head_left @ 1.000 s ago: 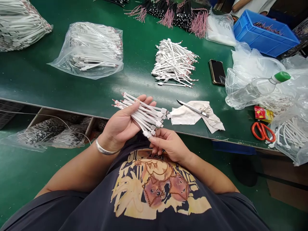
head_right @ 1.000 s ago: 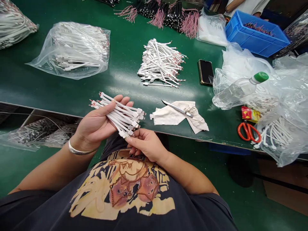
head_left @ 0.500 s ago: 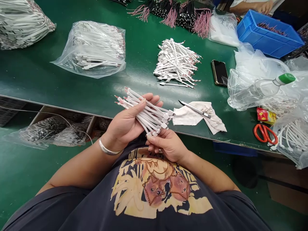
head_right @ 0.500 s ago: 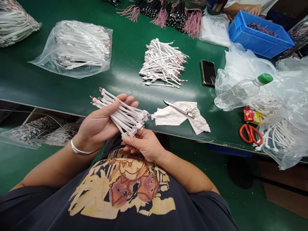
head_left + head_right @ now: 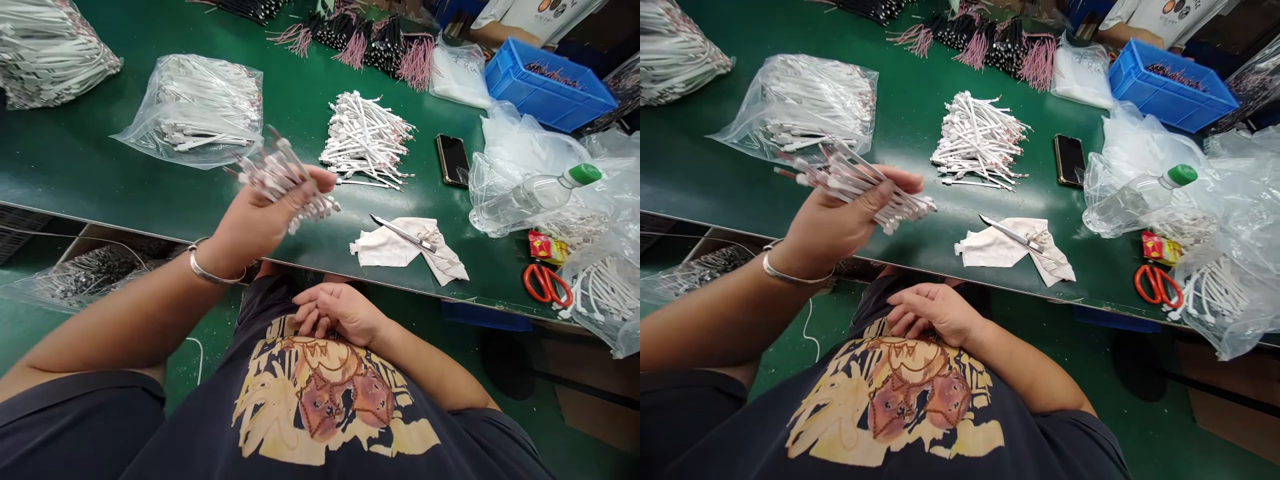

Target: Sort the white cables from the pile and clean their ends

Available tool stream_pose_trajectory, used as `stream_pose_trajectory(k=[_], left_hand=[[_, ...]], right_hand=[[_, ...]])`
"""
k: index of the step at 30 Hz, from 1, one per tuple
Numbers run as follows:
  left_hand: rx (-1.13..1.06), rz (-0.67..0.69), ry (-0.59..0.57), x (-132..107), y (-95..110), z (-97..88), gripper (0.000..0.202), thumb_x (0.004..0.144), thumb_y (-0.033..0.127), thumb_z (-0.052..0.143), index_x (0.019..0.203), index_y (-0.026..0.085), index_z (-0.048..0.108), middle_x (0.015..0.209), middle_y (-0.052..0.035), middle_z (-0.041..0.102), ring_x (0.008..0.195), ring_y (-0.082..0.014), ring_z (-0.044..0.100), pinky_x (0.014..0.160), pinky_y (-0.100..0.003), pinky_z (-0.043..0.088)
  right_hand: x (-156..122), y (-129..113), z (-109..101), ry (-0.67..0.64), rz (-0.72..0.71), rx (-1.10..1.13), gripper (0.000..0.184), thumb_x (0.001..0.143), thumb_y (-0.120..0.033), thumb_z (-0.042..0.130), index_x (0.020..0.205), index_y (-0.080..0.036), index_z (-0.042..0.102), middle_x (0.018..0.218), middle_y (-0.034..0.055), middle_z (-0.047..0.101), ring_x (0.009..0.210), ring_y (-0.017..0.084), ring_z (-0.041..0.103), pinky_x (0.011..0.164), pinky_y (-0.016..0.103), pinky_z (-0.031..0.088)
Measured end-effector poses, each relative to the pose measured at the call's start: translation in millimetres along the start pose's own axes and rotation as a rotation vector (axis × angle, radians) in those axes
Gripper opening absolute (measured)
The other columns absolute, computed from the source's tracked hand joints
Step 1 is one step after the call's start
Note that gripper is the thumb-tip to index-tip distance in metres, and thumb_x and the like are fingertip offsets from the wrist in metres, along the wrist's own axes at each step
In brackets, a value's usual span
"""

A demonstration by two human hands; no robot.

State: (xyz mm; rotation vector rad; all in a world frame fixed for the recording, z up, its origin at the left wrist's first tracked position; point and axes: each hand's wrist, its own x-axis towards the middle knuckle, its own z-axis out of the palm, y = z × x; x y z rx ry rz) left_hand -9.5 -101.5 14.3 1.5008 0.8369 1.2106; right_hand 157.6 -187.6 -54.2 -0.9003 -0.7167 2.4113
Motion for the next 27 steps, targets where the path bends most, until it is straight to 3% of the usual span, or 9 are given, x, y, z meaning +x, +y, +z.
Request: stream_pose_trajectory(k=[4, 6, 7, 10, 15, 19, 22, 25, 27], left_hand=[[0.495, 0.374, -0.548, -7, -14, -1.0, 0.035, 0.085, 0.015, 0.051, 0.119, 0.017, 0.059, 0.126, -0.0119, 0.06, 0.122, -0.0236, 0.051, 0.104, -0.043, 0.039], [0.611, 0.464, -0.757, -19, -34, 4.4, 0.033, 0.086, 0.016, 0.048, 0.118, 0.012, 0.058, 0.124, -0.015, 0.061, 0.123, -0.0252, 0.049, 0.107, -0.046, 0.035], [0.67, 0.491, -0.784, -26, -43, 7.3, 0.033, 0.087, 0.016, 0.047, 0.118, 0.011, 0.058, 0.124, -0.0159, 0.06, 0.125, -0.0269, 0.048, 0.109, -0.048, 0.031], [0.742, 0.481, -0.813, -37, -56, 12.1, 0.045, 0.086, 0.017, 0.046, 0.129, 0.006, 0.047, 0.129, -0.0175, 0.056, 0.127, -0.0274, 0.044, 0.111, -0.048, 0.026], [0.719, 0.448, -0.894, -36, -43, 7.7, 0.072, 0.077, 0.026, 0.057, 0.14, 0.005, 0.03, 0.134, -0.0198, 0.05, 0.131, -0.0303, 0.037, 0.112, -0.049, 0.019], [0.79, 0.385, -0.947, -37, -36, 7.3, 0.084, 0.069, 0.028, 0.067, 0.142, 0.011, 0.03, 0.142, -0.0201, 0.041, 0.137, -0.0316, 0.026, 0.113, -0.052, 0.007], [0.836, 0.329, -0.89, -47, -27, 5.6, 0.084, 0.068, 0.031, 0.07, 0.142, 0.017, 0.031, 0.146, -0.0201, 0.035, 0.14, -0.0333, 0.018, 0.111, -0.057, 0.001], [0.844, 0.203, -0.766, -66, -11, -5.4, 0.076, 0.076, 0.032, 0.066, 0.142, 0.021, 0.031, 0.148, -0.0173, 0.032, 0.14, -0.0333, 0.018, 0.11, -0.058, 0.006], [0.795, 0.063, -0.647, -82, -3, -16.0, 0.06, 0.081, 0.033, 0.06, 0.137, 0.023, 0.04, 0.142, -0.0138, 0.043, 0.133, -0.0304, 0.034, 0.11, -0.052, 0.018]], right_hand=[[4, 5, -14, -0.136, -0.023, 0.181, 0.079, 0.058, -0.072, 0.065, 0.11, -0.012, 0.063, 0.107, 0.0148, 0.066, 0.096, 0.022, 0.064, 0.078, 0.031, 0.052], [8, 8, -20, -0.136, -0.062, 0.252, 0.078, 0.058, -0.071, 0.066, 0.111, -0.015, 0.062, 0.113, 0.013, 0.064, 0.104, 0.023, 0.061, 0.09, 0.036, 0.048], [10, 10, -22, -0.118, -0.08, 0.267, 0.072, 0.059, -0.066, 0.069, 0.109, -0.016, 0.063, 0.11, 0.0113, 0.066, 0.103, 0.022, 0.061, 0.091, 0.037, 0.047], [17, 12, -22, -0.055, -0.056, 0.222, 0.047, 0.061, -0.04, 0.08, 0.099, -0.015, 0.066, 0.092, 0.007, 0.07, 0.084, 0.019, 0.066, 0.085, 0.038, 0.049], [25, 10, -12, 0.066, 0.018, 0.204, 0.034, 0.056, -0.014, 0.08, 0.087, -0.012, 0.066, 0.075, 0.0018, 0.069, 0.07, 0.015, 0.065, 0.079, 0.035, 0.049], [25, 9, -5, 0.105, 0.05, 0.255, 0.034, 0.056, -0.011, 0.078, 0.087, -0.012, 0.064, 0.072, 0.0004, 0.067, 0.068, 0.015, 0.065, 0.076, 0.035, 0.05], [21, 9, 0, 0.071, 0.069, 0.272, 0.037, 0.062, -0.013, 0.075, 0.098, -0.014, 0.064, 0.084, 0.0036, 0.07, 0.077, 0.017, 0.066, 0.079, 0.035, 0.05], [18, 7, 1, -0.007, 0.112, 0.29, 0.04, 0.072, -0.019, 0.07, 0.11, -0.014, 0.061, 0.103, 0.0094, 0.068, 0.093, 0.02, 0.066, 0.086, 0.037, 0.048], [17, 6, 0, -0.033, 0.151, 0.285, 0.038, 0.073, -0.02, 0.07, 0.109, -0.012, 0.061, 0.103, 0.0117, 0.069, 0.092, 0.022, 0.067, 0.085, 0.037, 0.049]])
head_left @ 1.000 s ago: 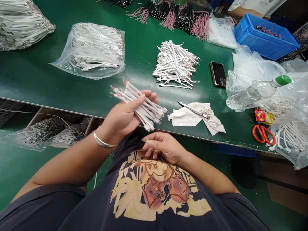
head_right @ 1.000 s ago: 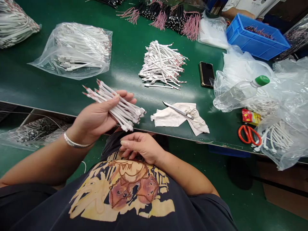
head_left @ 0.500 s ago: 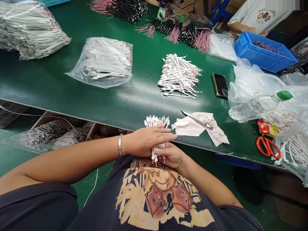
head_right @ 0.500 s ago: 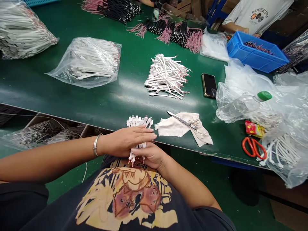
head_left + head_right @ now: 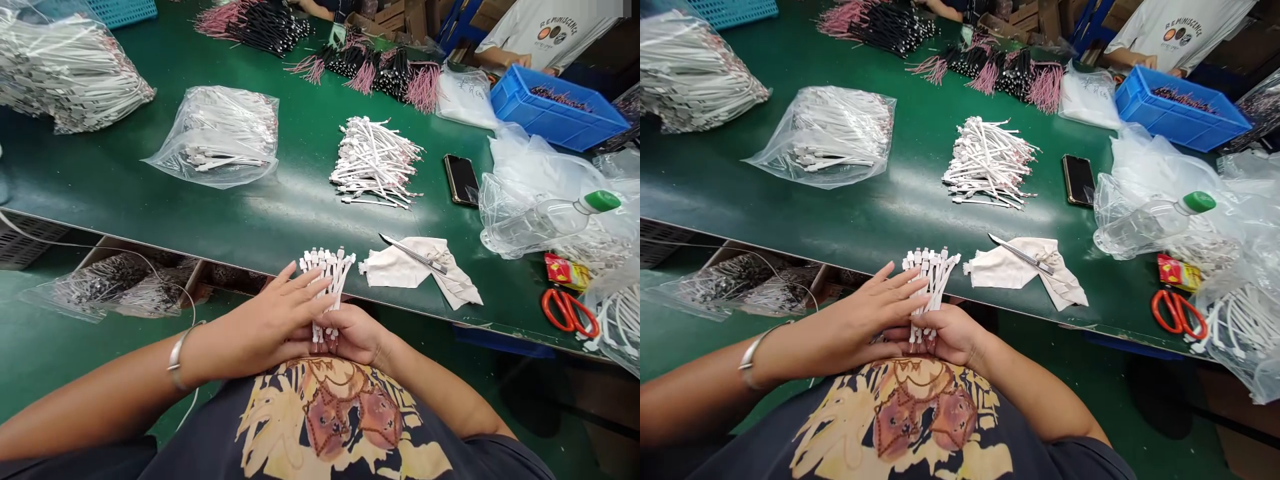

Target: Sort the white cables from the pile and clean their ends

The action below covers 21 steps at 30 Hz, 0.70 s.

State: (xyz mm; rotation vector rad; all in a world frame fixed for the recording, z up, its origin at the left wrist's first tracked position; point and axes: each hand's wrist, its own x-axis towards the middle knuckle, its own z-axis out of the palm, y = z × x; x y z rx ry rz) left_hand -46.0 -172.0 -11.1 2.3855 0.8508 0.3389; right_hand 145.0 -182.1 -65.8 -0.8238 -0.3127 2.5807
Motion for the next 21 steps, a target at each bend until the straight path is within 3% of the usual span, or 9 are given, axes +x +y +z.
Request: stream_pose_trajectory(k=[3, 6, 11, 14, 21], left_hand=[[-0.215, -0.355, 0.157, -20, -1, 6.6, 0.028, 0.085, 0.035, 0.054, 0.108, 0.023, 0.064, 0.106, -0.0078, 0.068, 0.098, -0.0226, 0.061, 0.087, -0.033, 0.045], [-0.5, -0.603, 0.286, -16, -4, 26.1, 0.028, 0.087, 0.039, 0.049, 0.083, 0.019, 0.069, 0.08, -0.0038, 0.069, 0.074, -0.0168, 0.061, 0.067, -0.024, 0.046], [-0.903, -0.735, 0.431, 12, -5, 55.2, 0.034, 0.084, 0.042, 0.052, 0.063, 0.016, 0.058, 0.052, 0.0031, 0.049, 0.048, -0.0084, 0.043, 0.048, -0.019, 0.037], [-0.888, -0.753, 0.544, 17, -4, 60.9, 0.031, 0.081, 0.04, 0.057, 0.063, 0.014, 0.058, 0.057, 0.002, 0.051, 0.053, -0.008, 0.043, 0.052, -0.019, 0.037], [-1.028, -0.813, 0.637, 12, 4, 64.5, 0.03, 0.076, 0.043, 0.064, 0.067, 0.015, 0.059, 0.057, 0.0026, 0.053, 0.049, -0.0064, 0.043, 0.045, -0.017, 0.036]], right_hand=[[-1, -2, -3, 0.015, 0.061, -0.023, 0.035, 0.072, -0.021, 0.071, 0.104, -0.011, 0.062, 0.092, 0.0105, 0.071, 0.081, 0.018, 0.069, 0.078, 0.031, 0.052], [-2, -2, -2, 0.044, 0.078, -0.056, 0.034, 0.075, -0.027, 0.07, 0.103, -0.011, 0.063, 0.087, 0.0091, 0.071, 0.075, 0.016, 0.069, 0.073, 0.027, 0.053], [-1, 4, 2, 0.088, 0.067, -0.106, 0.031, 0.077, -0.033, 0.069, 0.096, -0.008, 0.064, 0.083, 0.0098, 0.07, 0.071, 0.014, 0.068, 0.071, 0.027, 0.053], [-2, 6, 1, 0.113, 0.055, -0.107, 0.033, 0.076, -0.033, 0.07, 0.097, -0.009, 0.064, 0.082, 0.0092, 0.07, 0.07, 0.013, 0.067, 0.07, 0.026, 0.053], [-4, 7, 0, 0.121, 0.033, -0.095, 0.035, 0.077, -0.033, 0.07, 0.102, -0.01, 0.063, 0.081, 0.0092, 0.07, 0.067, 0.013, 0.067, 0.067, 0.024, 0.053]])
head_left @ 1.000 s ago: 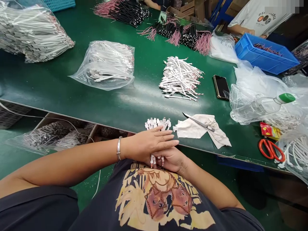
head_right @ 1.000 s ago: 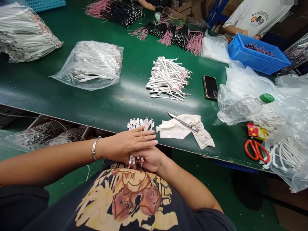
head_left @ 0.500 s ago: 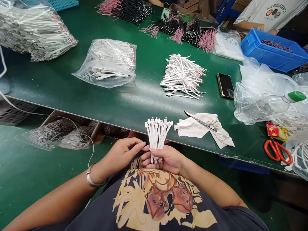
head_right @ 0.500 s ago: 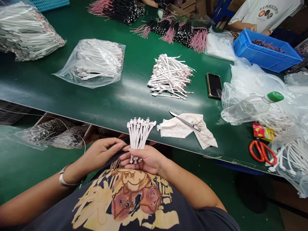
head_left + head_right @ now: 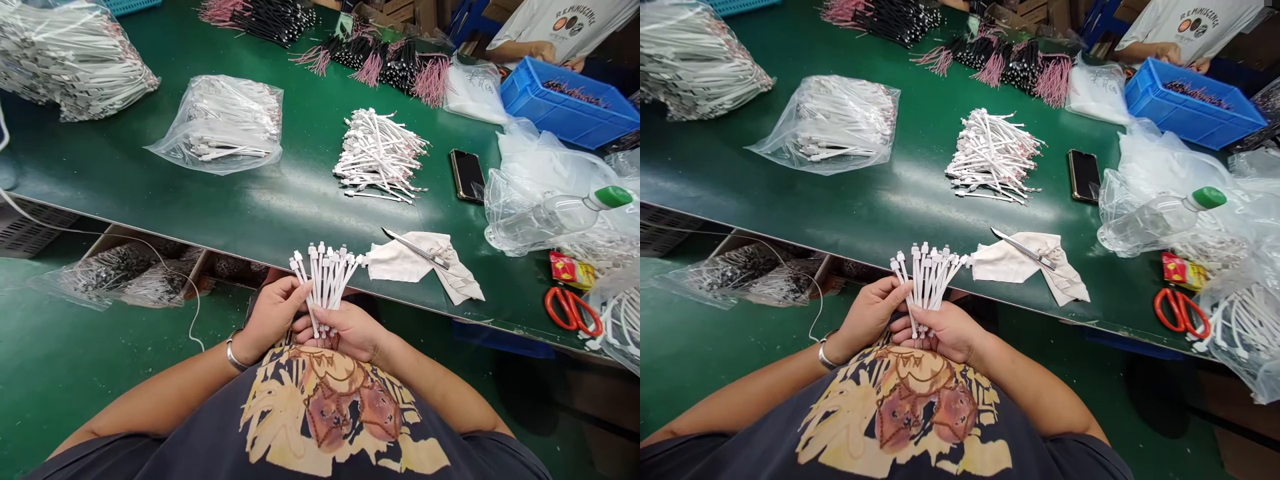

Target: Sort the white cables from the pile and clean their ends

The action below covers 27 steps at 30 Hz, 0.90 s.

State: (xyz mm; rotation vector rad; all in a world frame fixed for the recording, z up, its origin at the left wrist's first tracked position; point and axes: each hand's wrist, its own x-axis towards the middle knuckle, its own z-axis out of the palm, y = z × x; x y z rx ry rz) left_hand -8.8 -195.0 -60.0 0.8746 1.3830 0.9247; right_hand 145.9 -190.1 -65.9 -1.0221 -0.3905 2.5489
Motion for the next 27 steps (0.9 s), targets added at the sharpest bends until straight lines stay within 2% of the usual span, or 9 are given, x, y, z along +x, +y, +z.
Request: stream_pose_trajectory(k=[5, 11, 13, 15, 18, 20, 24, 27], left_hand=[[-0.14, -0.134, -0.069, 1, -1, 7.0, 0.03, 0.073, 0.045, 0.066, 0.072, 0.016, 0.059, 0.048, 0.0062, 0.043, 0.036, -0.004, 0.031, 0.033, -0.016, 0.024], [-0.159, -0.066, -0.02, 0, -1, 9.4, 0.026, 0.071, 0.039, 0.069, 0.08, 0.015, 0.063, 0.069, -0.0002, 0.063, 0.054, -0.0074, 0.051, 0.048, -0.017, 0.042], [-0.184, -0.13, -0.073, 1, -1, 11.3, 0.028, 0.072, 0.04, 0.069, 0.083, 0.016, 0.062, 0.066, 0.0011, 0.062, 0.046, -0.0057, 0.046, 0.04, -0.016, 0.038], [-0.191, -0.207, -0.14, 2, 0, 13.8, 0.03, 0.071, 0.042, 0.069, 0.082, 0.016, 0.06, 0.057, 0.0036, 0.057, 0.035, -0.003, 0.036, 0.033, -0.016, 0.03], [-0.192, -0.254, -0.204, 3, 0, 16.2, 0.03, 0.073, 0.043, 0.067, 0.076, 0.016, 0.056, 0.046, 0.0065, 0.048, 0.03, -0.0026, 0.03, 0.03, -0.016, 0.027], [-0.186, -0.232, -0.199, 3, -1, 16.0, 0.03, 0.073, 0.044, 0.066, 0.076, 0.016, 0.055, 0.046, 0.0063, 0.047, 0.031, -0.003, 0.031, 0.03, -0.015, 0.027], [-0.174, -0.162, -0.148, 1, -8, 13.0, 0.032, 0.074, 0.046, 0.065, 0.08, 0.016, 0.055, 0.058, 0.0026, 0.055, 0.036, -0.0025, 0.034, 0.033, -0.014, 0.027], [-0.19, -0.173, -0.107, 0, -11, 12.6, 0.032, 0.074, 0.046, 0.066, 0.08, 0.016, 0.055, 0.054, 0.0045, 0.05, 0.037, -0.0026, 0.032, 0.034, -0.015, 0.025]], right_hand=[[0, 1, 0, 0.0, 0.007, -0.022, 0.033, 0.079, -0.033, 0.068, 0.101, -0.009, 0.063, 0.081, 0.009, 0.07, 0.066, 0.012, 0.066, 0.067, 0.025, 0.053], [-1, 2, 0, 0.026, -0.005, -0.008, 0.037, 0.073, -0.036, 0.073, 0.097, -0.009, 0.065, 0.079, 0.0087, 0.07, 0.064, 0.011, 0.066, 0.065, 0.023, 0.054], [-1, 2, -1, 0.014, -0.002, -0.013, 0.038, 0.072, -0.037, 0.074, 0.094, -0.007, 0.066, 0.079, 0.0095, 0.07, 0.065, 0.011, 0.066, 0.065, 0.023, 0.053], [-1, 2, -3, 0.008, 0.001, -0.025, 0.037, 0.071, -0.037, 0.074, 0.091, -0.006, 0.066, 0.079, 0.01, 0.07, 0.065, 0.012, 0.066, 0.066, 0.023, 0.053], [0, 2, -6, 0.007, -0.002, -0.04, 0.035, 0.071, -0.035, 0.075, 0.09, -0.007, 0.067, 0.081, 0.0104, 0.07, 0.067, 0.012, 0.066, 0.068, 0.024, 0.053], [0, 3, -8, -0.008, -0.003, -0.048, 0.037, 0.071, -0.036, 0.075, 0.091, -0.007, 0.067, 0.083, 0.0106, 0.07, 0.068, 0.012, 0.066, 0.068, 0.024, 0.053], [1, 4, -10, -0.036, -0.017, -0.049, 0.04, 0.072, -0.04, 0.073, 0.094, -0.007, 0.067, 0.083, 0.0106, 0.07, 0.066, 0.011, 0.066, 0.067, 0.023, 0.054], [1, 4, -11, -0.05, -0.017, -0.04, 0.04, 0.072, -0.04, 0.073, 0.096, -0.008, 0.067, 0.086, 0.0105, 0.07, 0.067, 0.011, 0.066, 0.067, 0.023, 0.054]])
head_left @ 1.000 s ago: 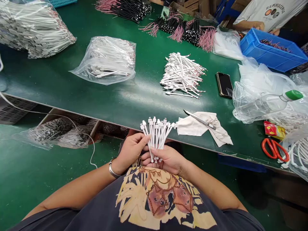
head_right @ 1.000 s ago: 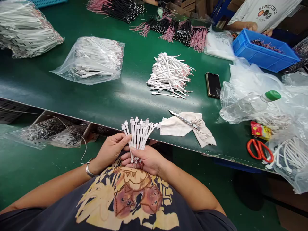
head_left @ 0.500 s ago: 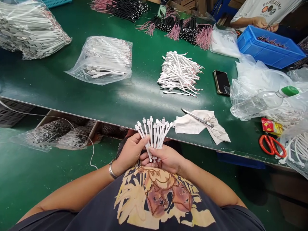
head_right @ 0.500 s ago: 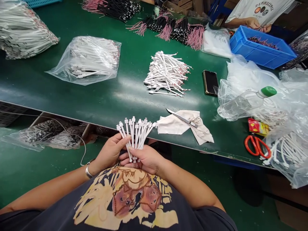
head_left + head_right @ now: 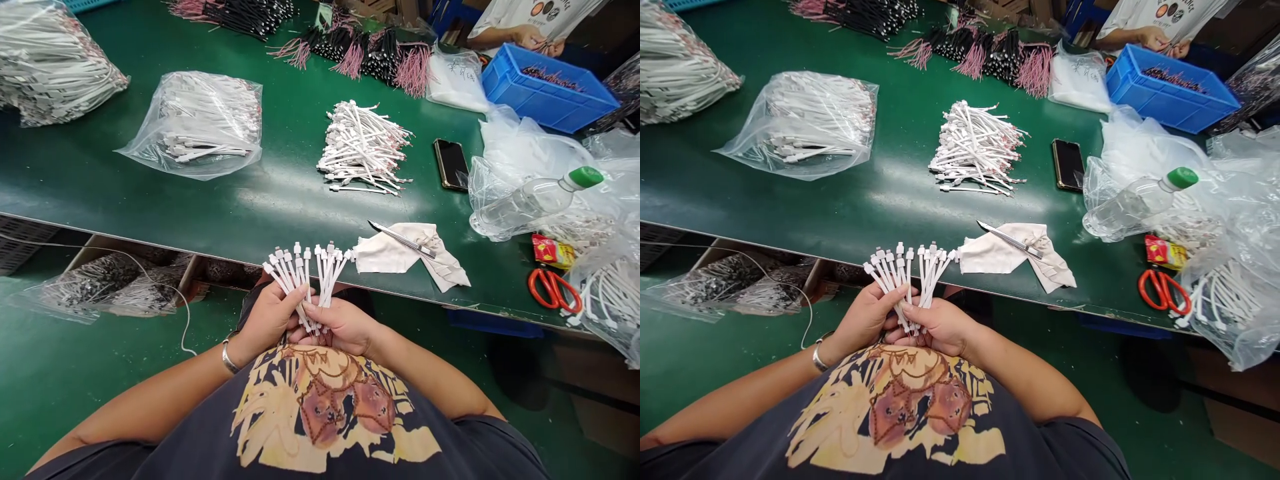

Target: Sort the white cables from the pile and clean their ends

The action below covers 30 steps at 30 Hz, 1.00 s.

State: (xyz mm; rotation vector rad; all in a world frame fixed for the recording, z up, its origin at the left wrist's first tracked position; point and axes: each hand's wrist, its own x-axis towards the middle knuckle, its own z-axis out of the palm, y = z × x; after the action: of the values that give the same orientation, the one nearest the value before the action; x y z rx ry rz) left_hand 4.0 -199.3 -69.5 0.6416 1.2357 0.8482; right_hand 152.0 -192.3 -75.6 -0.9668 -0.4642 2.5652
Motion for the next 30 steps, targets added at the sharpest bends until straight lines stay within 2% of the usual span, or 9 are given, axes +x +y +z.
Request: stream_pose_trajectory(k=[3, 6, 8, 14, 19, 23, 26, 30], left_hand=[[0.004, -0.08, -0.067, 2, 3, 3.5, 0.032, 0.074, 0.046, 0.065, 0.077, 0.015, 0.056, 0.045, 0.0072, 0.042, 0.033, -0.003, 0.028, 0.031, -0.015, 0.021], [-0.009, -0.112, -0.194, 6, 8, 8.9, 0.03, 0.073, 0.042, 0.066, 0.076, 0.014, 0.058, 0.055, 0.0027, 0.053, 0.038, -0.0048, 0.036, 0.033, -0.017, 0.026], [-0.016, -0.074, -0.218, 9, 10, 11.1, 0.027, 0.074, 0.039, 0.066, 0.08, 0.013, 0.061, 0.066, -0.0008, 0.059, 0.047, -0.007, 0.045, 0.04, -0.018, 0.033], [0.169, 0.057, -0.115, 9, 10, 9.5, 0.023, 0.075, 0.034, 0.066, 0.084, 0.013, 0.066, 0.075, -0.0027, 0.065, 0.066, -0.0118, 0.056, 0.063, -0.021, 0.045], [0.31, 0.136, -0.1, 7, 9, 8.4, 0.026, 0.079, 0.037, 0.061, 0.087, 0.014, 0.069, 0.085, -0.0053, 0.069, 0.081, -0.0187, 0.062, 0.074, -0.028, 0.048], [0.36, 0.18, -0.082, 8, 6, 6.7, 0.026, 0.079, 0.037, 0.061, 0.088, 0.015, 0.069, 0.09, -0.0051, 0.071, 0.088, -0.0195, 0.063, 0.083, -0.029, 0.048], [0.37, 0.214, -0.08, 9, 4, 5.6, 0.026, 0.079, 0.037, 0.061, 0.089, 0.015, 0.069, 0.092, -0.005, 0.071, 0.089, -0.0192, 0.063, 0.086, -0.028, 0.047], [0.378, 0.203, -0.079, 8, 3, 5.0, 0.026, 0.079, 0.037, 0.06, 0.088, 0.015, 0.069, 0.087, -0.0044, 0.071, 0.083, -0.0179, 0.063, 0.079, -0.027, 0.049]], right_hand=[[1, 0, -2, -0.021, 0.006, 0.007, 0.042, 0.067, -0.039, 0.077, 0.094, -0.008, 0.067, 0.084, 0.0092, 0.07, 0.067, 0.012, 0.067, 0.066, 0.022, 0.055], [4, -1, -6, -0.034, 0.016, 0.005, 0.042, 0.062, -0.037, 0.081, 0.088, -0.007, 0.067, 0.082, 0.0096, 0.069, 0.067, 0.013, 0.068, 0.066, 0.023, 0.055], [7, -1, -10, -0.039, 0.024, 0.006, 0.041, 0.062, -0.036, 0.081, 0.085, -0.006, 0.066, 0.082, 0.0106, 0.069, 0.069, 0.014, 0.068, 0.065, 0.023, 0.055], [9, -2, -15, -0.04, 0.032, 0.009, 0.038, 0.067, -0.029, 0.078, 0.094, -0.007, 0.062, 0.075, 0.0085, 0.069, 0.07, 0.015, 0.069, 0.065, 0.022, 0.055], [10, -2, -15, -0.046, 0.045, 0.021, 0.044, 0.065, -0.029, 0.08, 0.097, -0.006, 0.061, 0.07, 0.0084, 0.069, 0.068, 0.016, 0.069, 0.063, 0.02, 0.056], [11, -2, -15, -0.043, 0.051, 0.026, 0.049, 0.061, -0.03, 0.082, 0.098, -0.006, 0.061, 0.069, 0.0083, 0.069, 0.067, 0.016, 0.07, 0.062, 0.019, 0.056], [10, -2, -14, -0.027, 0.051, 0.021, 0.048, 0.061, -0.03, 0.082, 0.097, -0.007, 0.061, 0.07, 0.0087, 0.069, 0.068, 0.016, 0.07, 0.063, 0.019, 0.056], [8, -2, -12, -0.015, 0.042, 0.008, 0.052, 0.06, -0.032, 0.083, 0.1, -0.007, 0.06, 0.071, 0.0087, 0.069, 0.067, 0.015, 0.069, 0.062, 0.019, 0.057]])
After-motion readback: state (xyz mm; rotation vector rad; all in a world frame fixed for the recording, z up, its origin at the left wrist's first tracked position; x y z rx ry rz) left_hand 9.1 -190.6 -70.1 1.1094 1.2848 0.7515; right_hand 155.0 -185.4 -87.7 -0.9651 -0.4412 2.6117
